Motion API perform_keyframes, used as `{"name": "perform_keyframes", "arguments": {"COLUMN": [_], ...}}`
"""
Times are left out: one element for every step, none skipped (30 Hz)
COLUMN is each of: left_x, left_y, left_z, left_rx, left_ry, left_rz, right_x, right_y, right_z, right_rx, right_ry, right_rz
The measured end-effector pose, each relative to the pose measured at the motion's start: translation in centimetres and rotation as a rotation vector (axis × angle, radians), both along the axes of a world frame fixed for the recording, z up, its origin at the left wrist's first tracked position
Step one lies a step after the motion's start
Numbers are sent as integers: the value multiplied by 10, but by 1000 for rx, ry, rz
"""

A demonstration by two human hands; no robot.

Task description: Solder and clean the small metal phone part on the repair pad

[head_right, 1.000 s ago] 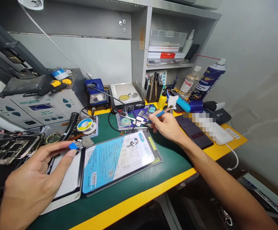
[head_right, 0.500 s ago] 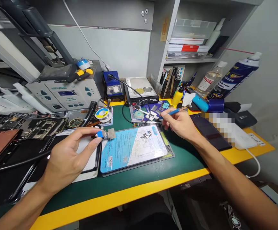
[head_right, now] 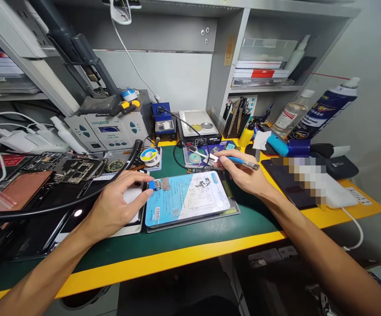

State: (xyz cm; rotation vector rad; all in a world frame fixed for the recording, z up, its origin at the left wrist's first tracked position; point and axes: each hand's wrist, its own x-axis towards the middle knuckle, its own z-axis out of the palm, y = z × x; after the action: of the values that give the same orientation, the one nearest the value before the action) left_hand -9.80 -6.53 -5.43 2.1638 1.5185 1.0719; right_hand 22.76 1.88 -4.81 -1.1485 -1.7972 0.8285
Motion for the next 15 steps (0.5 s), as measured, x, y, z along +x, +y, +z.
{"name": "perform_keyframes", "arguments": {"left_x": [0, 1, 1, 2, 3, 3, 3, 4, 4, 4, 3, 3, 3, 3, 3], "left_y": [0, 0, 1, 1, 2, 3, 4, 4, 4, 4, 4, 3, 3, 2, 2], "left_z": [0, -1, -2, -2, -3, -4, -5, -5, -5, -5, -5, -5, -5, -5, -5], "left_rx": [9, 16, 24, 31, 40, 48, 58, 69, 79, 86, 90, 90, 90, 89, 89], "left_ry": [9, 18, 24, 29, 33, 37, 41, 46, 49, 52, 54, 56, 57, 58, 61], "left_rz": [5, 10, 16, 18, 18, 17, 16, 15, 14, 12, 9, 5, 4, 4, 6], "right_x": [-1, -3, -5, -7, -9, -12, -14, -15, -16, -17, -17, -17, -17, -17, -17], "right_y": [-2, -3, -5, -6, -7, -8, -9, -9, -10, -9, -9, -9, -8, -8, -8], "right_z": [1, 3, 5, 6, 7, 7, 6, 6, 5, 3, 2, 2, 1, 1, 0], "right_rx": [21, 34, 37, 29, 15, -5, -29, -53, -74, -92, -104, -114, -121, -128, -134], "right_ry": [-5, -14, -25, -38, -49, -56, -60, -61, -59, -58, -56, -54, -49, -42, -31], "right_rz": [16, 32, 48, 68, 91, 115, 141, 164, 186, 206, 220, 231, 238, 241, 240]}}
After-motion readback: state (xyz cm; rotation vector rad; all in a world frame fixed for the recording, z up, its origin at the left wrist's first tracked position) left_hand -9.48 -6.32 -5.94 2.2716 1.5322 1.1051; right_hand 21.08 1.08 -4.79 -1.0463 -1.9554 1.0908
